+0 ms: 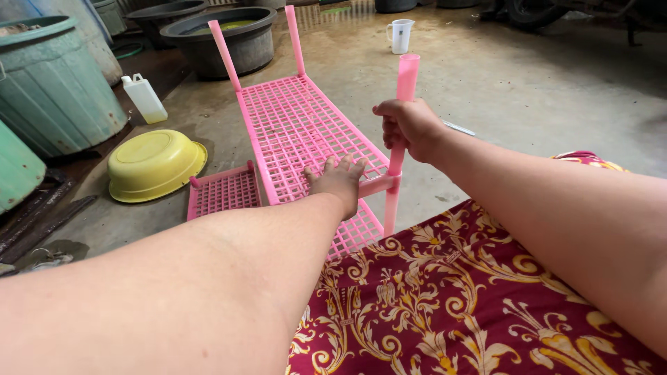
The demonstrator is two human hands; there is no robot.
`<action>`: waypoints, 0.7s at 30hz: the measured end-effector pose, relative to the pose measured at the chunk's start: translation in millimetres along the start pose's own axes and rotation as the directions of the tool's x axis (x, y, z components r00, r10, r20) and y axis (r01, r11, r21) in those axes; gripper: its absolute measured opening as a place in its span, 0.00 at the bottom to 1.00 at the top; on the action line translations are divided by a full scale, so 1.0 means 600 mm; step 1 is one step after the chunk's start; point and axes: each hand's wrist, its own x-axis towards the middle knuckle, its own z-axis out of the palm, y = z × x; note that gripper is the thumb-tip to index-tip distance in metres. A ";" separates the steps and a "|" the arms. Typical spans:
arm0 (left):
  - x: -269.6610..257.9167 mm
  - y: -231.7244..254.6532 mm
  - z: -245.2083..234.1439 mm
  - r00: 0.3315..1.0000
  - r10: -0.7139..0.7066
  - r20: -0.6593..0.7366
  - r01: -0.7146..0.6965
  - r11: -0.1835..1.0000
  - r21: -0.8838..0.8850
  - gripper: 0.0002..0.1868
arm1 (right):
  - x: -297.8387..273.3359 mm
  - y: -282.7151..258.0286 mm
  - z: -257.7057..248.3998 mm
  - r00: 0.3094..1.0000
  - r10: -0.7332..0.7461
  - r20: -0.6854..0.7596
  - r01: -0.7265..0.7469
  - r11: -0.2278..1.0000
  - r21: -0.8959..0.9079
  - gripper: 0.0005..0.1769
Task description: The person assembles a pink plastic shelving unit by hand. They connect the vertical poles to the grid shelves, rotate the unit to access different sides, and secure the frame components together.
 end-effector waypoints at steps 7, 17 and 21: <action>0.009 -0.021 -0.011 0.998 0.056 -0.004 -0.056 0.998 0.013 0.52 | 0.014 0.006 0.011 0.994 -0.053 -0.096 0.057 0.998 0.039 0.19; -0.029 -0.131 0.069 0.697 -0.493 -0.520 0.084 0.777 -0.624 0.49 | -0.015 0.010 0.060 0.979 -0.059 0.196 0.057 0.998 0.019 0.22; -0.050 -0.020 0.119 0.586 -0.721 -0.370 0.368 0.644 -0.671 0.55 | -0.013 0.011 0.068 0.991 -0.088 0.102 0.082 0.994 0.068 0.27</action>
